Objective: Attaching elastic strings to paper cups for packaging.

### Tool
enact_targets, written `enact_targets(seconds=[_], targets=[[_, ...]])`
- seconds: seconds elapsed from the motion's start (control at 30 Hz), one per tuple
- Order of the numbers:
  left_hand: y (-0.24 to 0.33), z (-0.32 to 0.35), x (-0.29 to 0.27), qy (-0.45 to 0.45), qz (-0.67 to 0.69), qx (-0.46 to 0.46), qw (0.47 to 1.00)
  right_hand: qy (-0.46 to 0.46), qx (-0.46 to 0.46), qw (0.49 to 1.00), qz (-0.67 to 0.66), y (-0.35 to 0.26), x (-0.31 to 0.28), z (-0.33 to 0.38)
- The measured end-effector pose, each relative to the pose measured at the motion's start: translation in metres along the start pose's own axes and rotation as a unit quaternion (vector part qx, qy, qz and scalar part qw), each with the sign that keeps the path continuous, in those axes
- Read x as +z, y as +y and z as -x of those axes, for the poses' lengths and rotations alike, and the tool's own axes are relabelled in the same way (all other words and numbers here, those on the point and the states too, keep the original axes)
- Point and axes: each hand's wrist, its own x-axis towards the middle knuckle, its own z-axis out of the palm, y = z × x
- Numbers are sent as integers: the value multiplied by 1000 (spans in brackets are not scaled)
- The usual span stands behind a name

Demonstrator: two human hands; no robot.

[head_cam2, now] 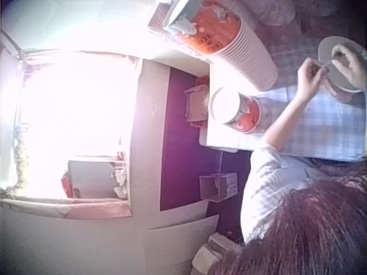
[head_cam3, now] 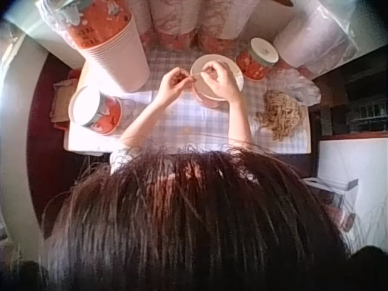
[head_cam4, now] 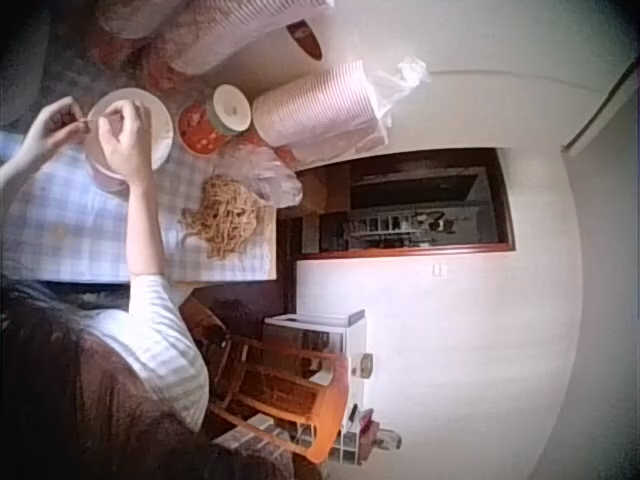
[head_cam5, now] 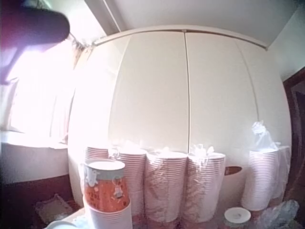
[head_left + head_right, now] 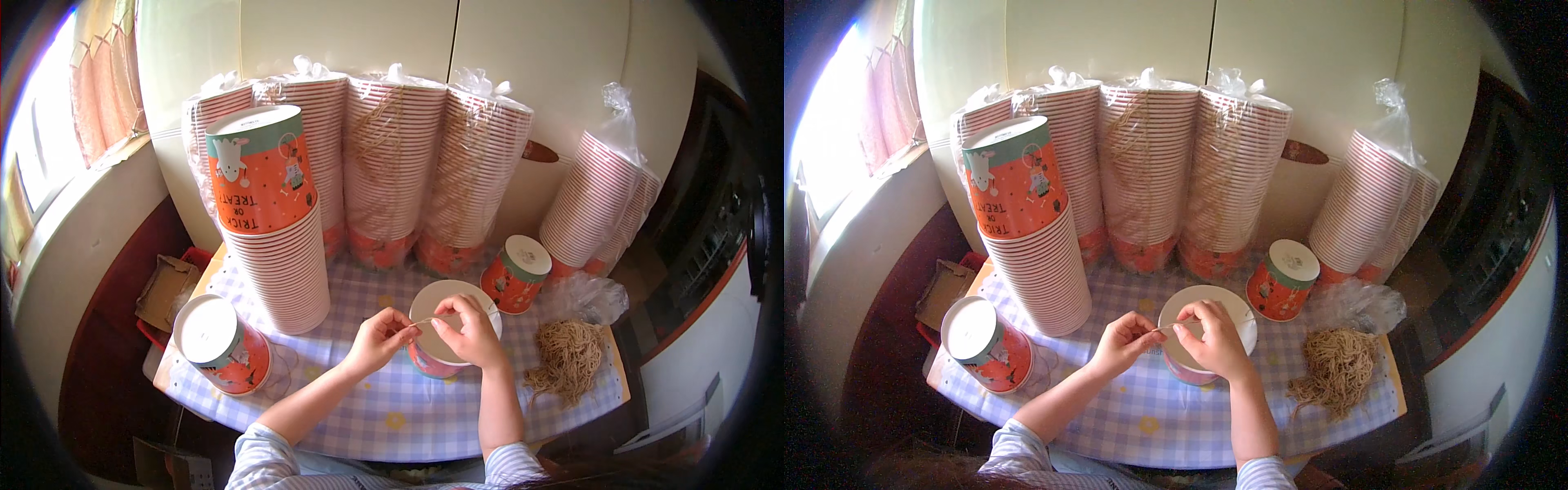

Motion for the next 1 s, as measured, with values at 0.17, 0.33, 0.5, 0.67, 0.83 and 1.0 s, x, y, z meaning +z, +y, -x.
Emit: enact_targets(seconds=[0.17, 0.33, 0.5, 0.67, 0.83, 1.0], targets=[[7, -1, -8, -6, 126, -53, 991, -143, 46, 988, -15, -14, -13, 5], [11, -1, -8, -7, 150, -65, 986, -183, 63, 981, 16, -7, 1, 6], [14, -1, -6, -18, 165, -72, 983, -185, 63, 981, -13, 1, 14, 6], [12, -1, -8, 37, 145, -66, 987, -169, 76, 982, -29, 2, 12, 5], [13, -2, -11, 41, 149, -90, 984, -172, 51, 976, -125, -6, -2, 0], [13, -2, -9, 27, 153, -91, 984, -178, 50, 960, -208, -4, -6, -1]])
